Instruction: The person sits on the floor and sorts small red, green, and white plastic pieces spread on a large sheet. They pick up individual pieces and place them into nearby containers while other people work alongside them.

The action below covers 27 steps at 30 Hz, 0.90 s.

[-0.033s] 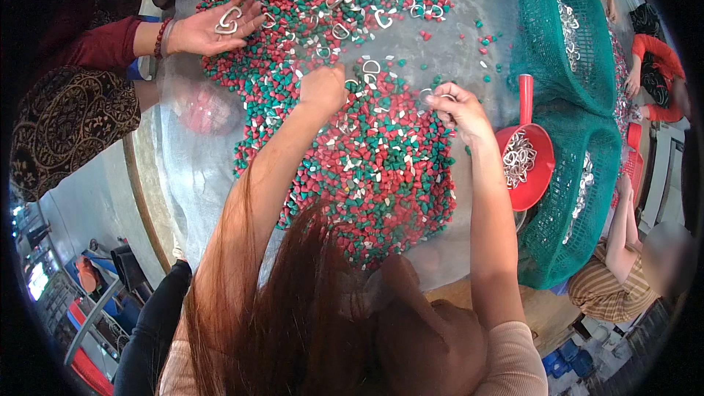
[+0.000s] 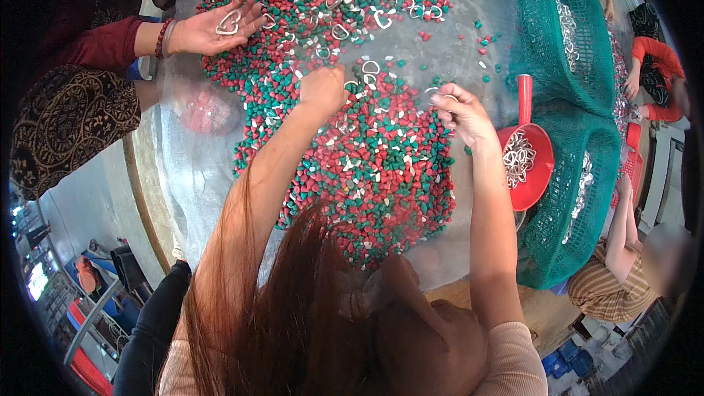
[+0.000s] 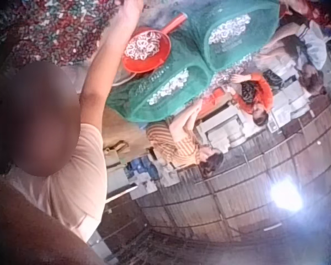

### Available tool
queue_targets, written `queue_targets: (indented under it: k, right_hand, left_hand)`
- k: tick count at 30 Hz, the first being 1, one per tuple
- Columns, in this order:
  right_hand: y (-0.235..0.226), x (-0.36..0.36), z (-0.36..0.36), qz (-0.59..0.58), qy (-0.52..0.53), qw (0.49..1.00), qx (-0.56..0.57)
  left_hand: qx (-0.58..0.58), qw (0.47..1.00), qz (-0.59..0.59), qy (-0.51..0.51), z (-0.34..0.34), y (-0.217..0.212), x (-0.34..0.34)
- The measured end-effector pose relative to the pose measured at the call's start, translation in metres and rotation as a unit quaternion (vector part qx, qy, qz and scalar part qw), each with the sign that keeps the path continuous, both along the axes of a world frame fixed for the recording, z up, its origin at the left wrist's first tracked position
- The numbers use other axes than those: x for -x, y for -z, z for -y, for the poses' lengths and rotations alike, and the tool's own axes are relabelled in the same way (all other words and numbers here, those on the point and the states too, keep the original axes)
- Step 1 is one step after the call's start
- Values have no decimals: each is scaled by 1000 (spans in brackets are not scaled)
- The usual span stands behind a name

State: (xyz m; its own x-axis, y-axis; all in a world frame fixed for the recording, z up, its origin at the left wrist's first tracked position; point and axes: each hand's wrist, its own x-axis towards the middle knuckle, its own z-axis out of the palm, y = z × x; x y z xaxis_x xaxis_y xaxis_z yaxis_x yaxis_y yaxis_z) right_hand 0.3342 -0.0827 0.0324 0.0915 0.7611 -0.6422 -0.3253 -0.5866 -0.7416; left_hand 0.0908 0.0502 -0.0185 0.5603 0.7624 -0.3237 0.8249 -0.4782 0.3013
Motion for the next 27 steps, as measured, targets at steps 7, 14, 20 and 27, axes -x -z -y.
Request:
queue_targets:
  k: [7,14,20,27]
  right_hand:
    - [-6,5,-5,-247,95,953,-150]
    - [35,32,-95,-18,-134,989,-59]
    - [36,69,-124,446,-288,845,-68]
    - [28,94,-126,596,-379,706,47]
  left_hand:
    - [353,897,246,-98,-20,-21,32]
    - [523,623,530,-240,-32,-44,57]
    - [183,887,316,-284,-61,-2,38]
    - [57,951,189,-239,-58,-2,27]
